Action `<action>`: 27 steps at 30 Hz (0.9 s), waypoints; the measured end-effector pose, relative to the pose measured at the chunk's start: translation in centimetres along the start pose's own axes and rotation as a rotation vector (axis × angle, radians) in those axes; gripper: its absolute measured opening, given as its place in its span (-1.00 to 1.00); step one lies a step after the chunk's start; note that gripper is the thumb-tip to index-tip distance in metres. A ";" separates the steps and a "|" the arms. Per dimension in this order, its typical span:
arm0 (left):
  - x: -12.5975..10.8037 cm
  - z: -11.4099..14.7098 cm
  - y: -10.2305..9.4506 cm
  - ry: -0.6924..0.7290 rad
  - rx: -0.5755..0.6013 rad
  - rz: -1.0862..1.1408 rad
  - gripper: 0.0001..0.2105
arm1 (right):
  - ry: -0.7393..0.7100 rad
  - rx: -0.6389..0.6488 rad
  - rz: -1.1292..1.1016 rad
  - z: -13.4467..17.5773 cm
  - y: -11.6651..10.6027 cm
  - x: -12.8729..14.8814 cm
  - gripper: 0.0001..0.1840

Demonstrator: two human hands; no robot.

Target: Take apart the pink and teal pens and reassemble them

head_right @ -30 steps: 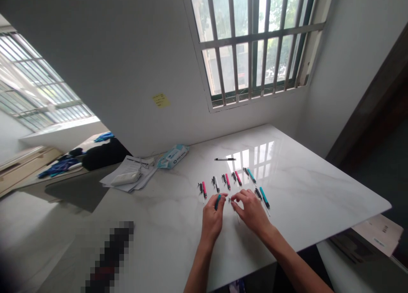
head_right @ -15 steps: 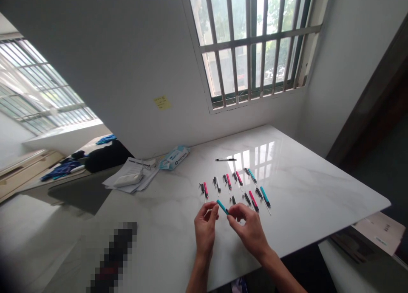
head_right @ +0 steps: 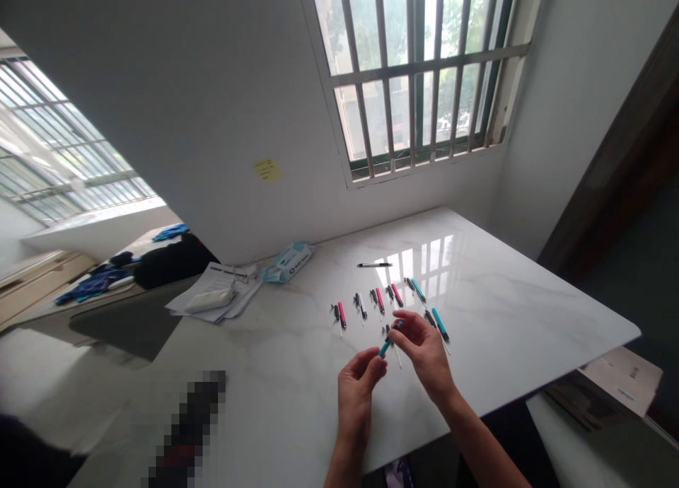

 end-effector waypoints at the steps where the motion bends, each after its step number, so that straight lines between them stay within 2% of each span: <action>1: 0.3 0.3 0.4 -0.014 0.017 0.004 -0.55 | 0.006 0.007 -0.009 -0.1 0.3 0.3 -0.49; 6: 0.8 0.9 1.3 -0.029 0.059 -0.003 -0.53 | -0.005 0.050 0.051 -0.4 1.0 1.2 -0.60; 10: 0.5 0.4 0.6 0.009 0.039 -0.060 -0.48 | -0.069 -0.035 0.101 -0.8 -0.5 1.0 -0.62; 12: 0.1 0.0 0.1 0.064 0.028 -0.125 -0.52 | -0.172 -0.099 0.191 -0.8 -1.8 0.9 -0.66; 14: -0.6 -0.4 -0.1 0.139 0.034 -0.221 -0.60 | -0.345 -0.093 0.357 -0.5 -2.5 1.1 -0.74; 17: -1.7 -0.8 0.1 0.257 0.070 -0.388 -0.74 | -0.597 0.047 0.611 0.3 -2.4 0.7 -0.83; 19: -2.4 -1.0 0.5 0.333 0.099 -0.508 -0.79 | -0.700 0.153 0.706 0.9 -2.2 0.0 -0.80; 23: -2.5 -1.5 1.7 0.444 0.138 -0.738 -0.84 | -0.791 0.321 0.815 1.3 -1.7 -1.6 -0.74; 27: -2.1 -2.1 2.6 0.558 0.120 -0.905 -0.89 | -0.853 0.392 0.889 1.3 -1.2 -2.4 -0.75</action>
Point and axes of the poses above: each hand's wrist, its own z-axis away from the middle knuckle, its own y-axis out of the palm, x = y × z, the point moved 6 cm from there along -z, towards the middle knuckle, and after that the axes turned 11 degrees about -x, right-handed, at the moved point
